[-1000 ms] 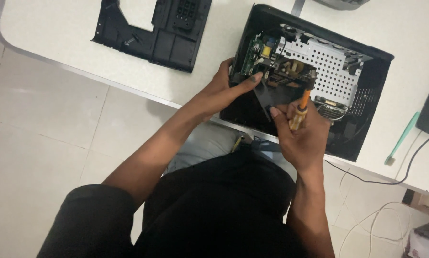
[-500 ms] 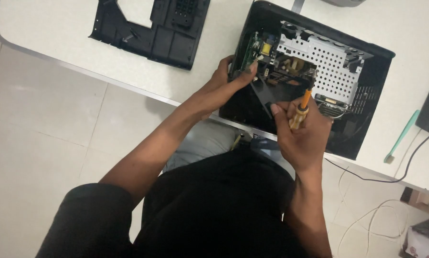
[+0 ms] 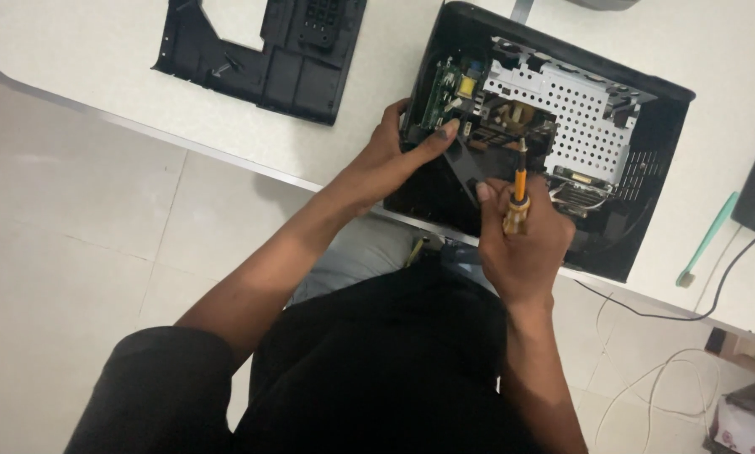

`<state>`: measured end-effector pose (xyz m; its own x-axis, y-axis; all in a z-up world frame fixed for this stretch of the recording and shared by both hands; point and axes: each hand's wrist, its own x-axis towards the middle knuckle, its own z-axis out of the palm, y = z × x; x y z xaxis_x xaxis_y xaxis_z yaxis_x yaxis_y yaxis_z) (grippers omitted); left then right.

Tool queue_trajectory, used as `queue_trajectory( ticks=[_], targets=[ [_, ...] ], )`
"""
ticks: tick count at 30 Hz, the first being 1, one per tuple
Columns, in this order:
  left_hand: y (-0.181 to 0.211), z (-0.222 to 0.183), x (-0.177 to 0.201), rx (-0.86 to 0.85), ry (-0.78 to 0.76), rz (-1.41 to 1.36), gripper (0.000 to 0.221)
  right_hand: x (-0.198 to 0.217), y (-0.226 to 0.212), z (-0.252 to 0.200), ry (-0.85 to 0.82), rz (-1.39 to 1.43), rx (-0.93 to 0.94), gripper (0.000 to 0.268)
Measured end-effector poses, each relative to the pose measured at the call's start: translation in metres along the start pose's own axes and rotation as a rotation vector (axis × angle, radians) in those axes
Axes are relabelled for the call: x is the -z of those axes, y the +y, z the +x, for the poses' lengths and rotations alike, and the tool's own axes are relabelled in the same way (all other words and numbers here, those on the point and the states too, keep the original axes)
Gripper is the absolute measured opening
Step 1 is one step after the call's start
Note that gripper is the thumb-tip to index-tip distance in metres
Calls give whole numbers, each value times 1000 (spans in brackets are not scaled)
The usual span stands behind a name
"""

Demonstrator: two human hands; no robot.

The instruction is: Reinstalling a cooling fan into the internal chassis of an electronic device using a screwdriver to align and seat the component.

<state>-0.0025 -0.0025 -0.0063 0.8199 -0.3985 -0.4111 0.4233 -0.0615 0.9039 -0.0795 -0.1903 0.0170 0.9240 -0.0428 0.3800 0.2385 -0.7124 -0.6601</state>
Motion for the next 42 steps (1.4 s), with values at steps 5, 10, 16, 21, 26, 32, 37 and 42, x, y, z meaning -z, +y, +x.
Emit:
queue_trajectory(
  ticks=[5,10,16,21,26,32,37,42],
  targets=[
    [5,-4,0,-16,27,-16,129,-5,4,-3,58,-54,-22,38],
    [4,-15,5,-220,222,400,100,-1,5,-13,-15,-151,-90,27],
    [25,-5,31,-978,-11,1067,53,3,-3,-18,-66,-192,-220,14],
    [24,17,38,-1024,-185,1052,25,2,-9,-14,-78,-148,-179,37],
    [19,20,38,-939,-225,965,24,7,-8,-10,-148,-168,-196,26],
    [20,21,32,-782,-281,905,24,8,-3,-11,-161,-141,-126,18],
    [24,21,29,-648,-376,856,23,13,-2,-5,-181,-133,-156,35],
    [24,19,26,-607,-318,792,21,20,-5,4,-259,-78,-284,31]
  ],
)
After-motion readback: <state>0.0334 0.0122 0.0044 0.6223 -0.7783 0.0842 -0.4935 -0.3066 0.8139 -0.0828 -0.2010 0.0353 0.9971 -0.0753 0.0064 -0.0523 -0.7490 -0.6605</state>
